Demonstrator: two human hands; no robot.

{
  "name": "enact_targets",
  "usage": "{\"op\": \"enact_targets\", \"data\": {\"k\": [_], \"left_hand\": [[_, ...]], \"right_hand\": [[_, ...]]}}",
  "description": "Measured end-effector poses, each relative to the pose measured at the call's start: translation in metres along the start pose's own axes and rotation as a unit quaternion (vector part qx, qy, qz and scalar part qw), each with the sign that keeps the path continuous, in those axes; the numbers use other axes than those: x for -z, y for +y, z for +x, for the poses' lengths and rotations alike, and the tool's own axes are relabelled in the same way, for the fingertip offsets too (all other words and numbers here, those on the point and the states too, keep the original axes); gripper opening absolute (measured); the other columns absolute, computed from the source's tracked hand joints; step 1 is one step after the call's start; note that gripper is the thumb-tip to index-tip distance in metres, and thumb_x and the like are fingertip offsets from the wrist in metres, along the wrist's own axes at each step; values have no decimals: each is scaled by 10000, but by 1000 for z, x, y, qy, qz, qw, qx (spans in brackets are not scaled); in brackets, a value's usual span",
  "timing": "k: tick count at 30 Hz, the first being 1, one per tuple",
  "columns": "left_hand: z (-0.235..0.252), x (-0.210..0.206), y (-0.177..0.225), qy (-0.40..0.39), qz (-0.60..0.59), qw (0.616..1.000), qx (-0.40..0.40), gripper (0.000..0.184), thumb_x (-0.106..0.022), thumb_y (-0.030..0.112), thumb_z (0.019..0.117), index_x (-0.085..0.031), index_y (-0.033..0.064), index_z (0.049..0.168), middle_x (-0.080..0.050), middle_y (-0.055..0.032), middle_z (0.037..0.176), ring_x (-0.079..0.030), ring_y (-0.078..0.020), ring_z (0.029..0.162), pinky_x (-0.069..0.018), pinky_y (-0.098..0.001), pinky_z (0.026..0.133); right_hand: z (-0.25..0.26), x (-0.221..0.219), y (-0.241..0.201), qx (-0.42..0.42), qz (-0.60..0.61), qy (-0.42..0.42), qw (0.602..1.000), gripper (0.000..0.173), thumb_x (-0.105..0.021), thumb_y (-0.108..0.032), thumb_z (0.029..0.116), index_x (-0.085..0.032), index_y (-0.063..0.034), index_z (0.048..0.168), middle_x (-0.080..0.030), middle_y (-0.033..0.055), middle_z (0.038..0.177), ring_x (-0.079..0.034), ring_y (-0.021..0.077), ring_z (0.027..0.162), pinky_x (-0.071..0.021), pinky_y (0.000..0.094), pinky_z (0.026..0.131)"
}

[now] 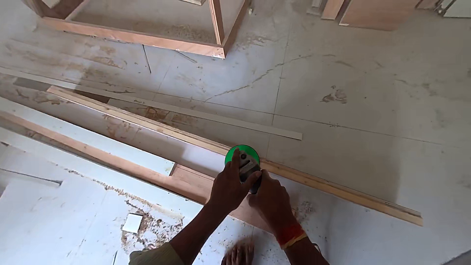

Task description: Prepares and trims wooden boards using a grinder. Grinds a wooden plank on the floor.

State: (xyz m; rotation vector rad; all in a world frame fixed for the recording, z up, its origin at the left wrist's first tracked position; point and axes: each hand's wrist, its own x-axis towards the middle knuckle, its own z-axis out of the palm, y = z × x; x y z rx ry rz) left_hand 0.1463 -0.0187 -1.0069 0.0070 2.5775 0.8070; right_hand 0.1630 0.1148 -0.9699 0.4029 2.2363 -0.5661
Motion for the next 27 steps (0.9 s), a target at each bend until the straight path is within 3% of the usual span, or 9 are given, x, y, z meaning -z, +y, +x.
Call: {"op": "enact_targets", "data": {"k": [5,8,11,15,20,27], "left_hand": [[-11,-10,18,-29,-18,999,9,959,-553,720,921,-243,165,1639,-649,-157,1268,-682,-333,1059,-556,-552,891],[-10,1,3,26,1,1000,2,894,-559,681,939,-308,158,1619,-670,-172,1273,-698,-364,1049,-557,-608,874],[2,28,-23,68,10,998,13,850,-574,644,957,-331,151,1604,-667,-222,1259,-681,-418,1081,-526,-662,897],[15,37,-44,94,29,995,-11,896,-491,732,944,-348,130,1593,-697,-224,1128,-689,-405,1025,-529,-633,868],[5,16,-19,53,33,998,-25,869,-566,653,956,-349,103,1593,-705,-201,1095,-703,-377,967,-551,-599,843],[-6,-9,11,1,23,999,-22,924,-578,674,939,-287,114,1614,-702,-180,1083,-704,-354,944,-564,-564,827]], "right_hand": [[-12,-4,25,5,16,44,999,578,-744,-325,818,-584,-115,1332,-729,114,1035,-722,296,984,-566,497,818],[-12,-4,3,28,14,25,999,569,-736,-335,853,-574,-71,1330,-717,148,1049,-716,323,1000,-564,516,840],[0,-10,-34,70,36,36,996,561,-769,-307,838,-566,-67,1303,-710,158,1018,-718,343,959,-574,539,788],[9,-12,-53,88,41,40,994,501,-766,-261,841,-580,-86,1272,-708,138,1025,-717,322,957,-577,518,763],[1,-6,-24,33,10,13,999,528,-759,-265,805,-569,-103,1271,-711,120,1024,-720,303,958,-576,501,771],[-10,6,14,-3,-11,-28,1000,569,-752,-291,828,-555,-106,1329,-708,124,1083,-708,295,1023,-560,485,838]]}}
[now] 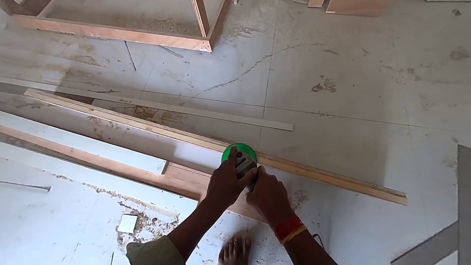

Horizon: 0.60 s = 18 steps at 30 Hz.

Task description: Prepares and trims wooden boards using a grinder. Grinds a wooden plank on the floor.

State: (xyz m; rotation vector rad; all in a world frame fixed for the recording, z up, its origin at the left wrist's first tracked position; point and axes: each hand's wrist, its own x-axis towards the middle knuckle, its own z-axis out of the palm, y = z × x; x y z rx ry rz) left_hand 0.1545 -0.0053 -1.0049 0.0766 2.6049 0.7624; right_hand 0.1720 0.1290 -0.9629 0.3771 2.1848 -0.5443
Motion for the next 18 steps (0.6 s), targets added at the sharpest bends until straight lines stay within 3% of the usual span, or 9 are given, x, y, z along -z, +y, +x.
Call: {"op": "enact_targets", "data": {"k": [13,18], "left_hand": [[-9,-21,30,-48,8,999,13,994,-599,704,911,-230,136,1639,-678,-190,1148,-689,-357,986,-558,-551,855],[-11,-32,42,-59,8,998,3,983,-614,701,903,-253,140,1626,-678,-182,1118,-699,-347,935,-572,-542,820]], "right_hand": [[-10,1,36,-36,12,11,999,566,-760,-289,816,-562,-126,1321,-709,109,1059,-711,282,998,-561,482,820],[-15,2,53,-42,20,16,999,563,-766,-293,820,-565,-124,1318,-712,113,1034,-711,296,984,-560,493,811]]}}
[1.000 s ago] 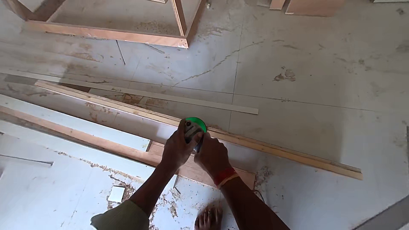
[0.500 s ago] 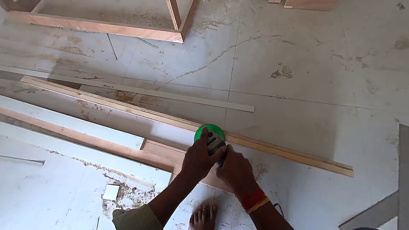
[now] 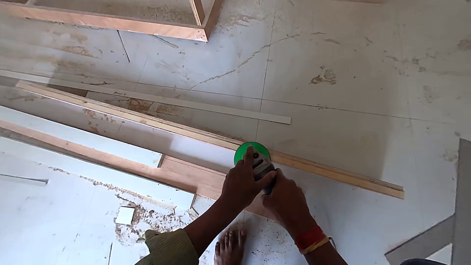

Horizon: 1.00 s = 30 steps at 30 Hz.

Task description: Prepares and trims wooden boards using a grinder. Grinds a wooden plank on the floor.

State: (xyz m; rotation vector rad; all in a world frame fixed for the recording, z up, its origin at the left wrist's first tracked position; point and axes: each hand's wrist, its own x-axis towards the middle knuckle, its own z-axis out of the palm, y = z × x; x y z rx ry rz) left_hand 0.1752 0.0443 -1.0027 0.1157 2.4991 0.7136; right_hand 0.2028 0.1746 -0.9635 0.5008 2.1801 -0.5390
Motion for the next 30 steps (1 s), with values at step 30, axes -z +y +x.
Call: {"op": "enact_targets", "data": {"k": [30], "left_hand": [[29,109,-128,167,41,983,59,805,-538,644,978,-409,106,1563,-714,-235,1061,-703,-426,946,-537,-646,812]], "right_hand": [[30,-31,-166,185,15,56,981,472,-799,-208,813,-588,-39,1200,-702,173,986,-722,352,904,-573,536,689]]}}
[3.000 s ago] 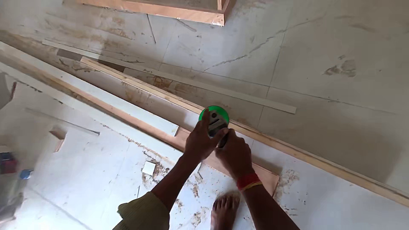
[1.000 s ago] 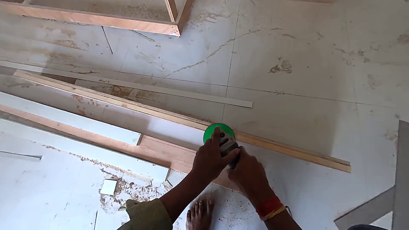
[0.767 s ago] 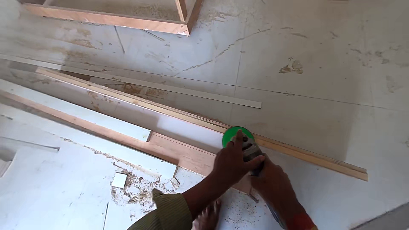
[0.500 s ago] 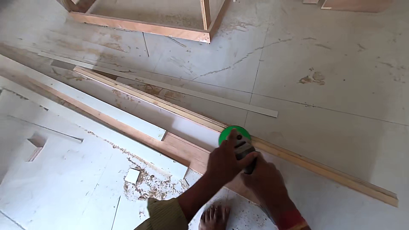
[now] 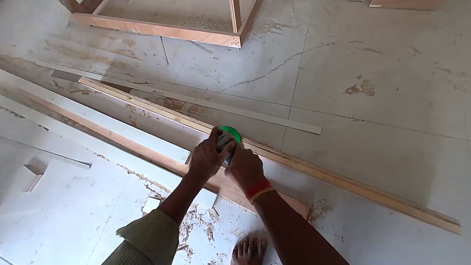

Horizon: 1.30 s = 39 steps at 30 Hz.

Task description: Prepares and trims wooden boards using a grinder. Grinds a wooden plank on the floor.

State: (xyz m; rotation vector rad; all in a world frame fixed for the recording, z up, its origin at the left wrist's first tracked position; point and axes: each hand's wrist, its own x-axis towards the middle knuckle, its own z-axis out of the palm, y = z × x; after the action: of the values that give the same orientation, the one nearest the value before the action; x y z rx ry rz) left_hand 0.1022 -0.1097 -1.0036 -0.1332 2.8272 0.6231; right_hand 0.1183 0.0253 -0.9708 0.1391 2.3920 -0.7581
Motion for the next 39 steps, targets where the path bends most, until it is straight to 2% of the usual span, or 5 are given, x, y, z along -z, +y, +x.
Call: {"op": "enact_targets", "data": {"k": [4,11,20,31,39], "left_hand": [[-12,-13,22,-19,-7,1000,-18,885,-510,714,949,-400,88,1565,-722,-217,1050,-713,-405,938,-551,-623,799],[-31,-40,65,-55,-3,998,-37,878,-537,697,949,-379,101,1574,-719,-186,1020,-715,-367,894,-565,-574,768],[-59,-59,94,-94,-10,995,-27,900,-568,679,940,-322,123,1604,-709,-169,1025,-705,-360,903,-564,-564,783],[-74,-81,131,-115,-7,991,-67,927,-579,692,928,-321,111,1601,-698,-177,1063,-709,-347,889,-577,-537,765],[-83,-91,165,-179,-17,981,-77,965,-573,726,909,-276,146,1621,-693,-177,1110,-705,-349,939,-577,-536,798]], "right_hand": [[-14,7,24,-19,-11,2,1000,445,-790,-219,828,-590,-49,1187,-700,170,970,-721,353,899,-568,545,683],[-32,27,64,-102,-35,-35,994,508,-788,-230,788,-571,-91,1226,-700,129,986,-718,314,923,-573,504,734],[-58,33,100,-128,-46,-75,988,536,-761,-268,822,-551,-97,1285,-699,117,1033,-712,294,983,-568,475,794],[-78,46,138,-176,-30,-58,982,547,-776,-274,808,-568,-110,1287,-706,113,1027,-712,285,973,-562,481,801],[-97,51,174,-200,-7,-11,980,538,-804,-267,781,-597,-112,1253,-709,110,957,-711,302,915,-557,508,757]]}}
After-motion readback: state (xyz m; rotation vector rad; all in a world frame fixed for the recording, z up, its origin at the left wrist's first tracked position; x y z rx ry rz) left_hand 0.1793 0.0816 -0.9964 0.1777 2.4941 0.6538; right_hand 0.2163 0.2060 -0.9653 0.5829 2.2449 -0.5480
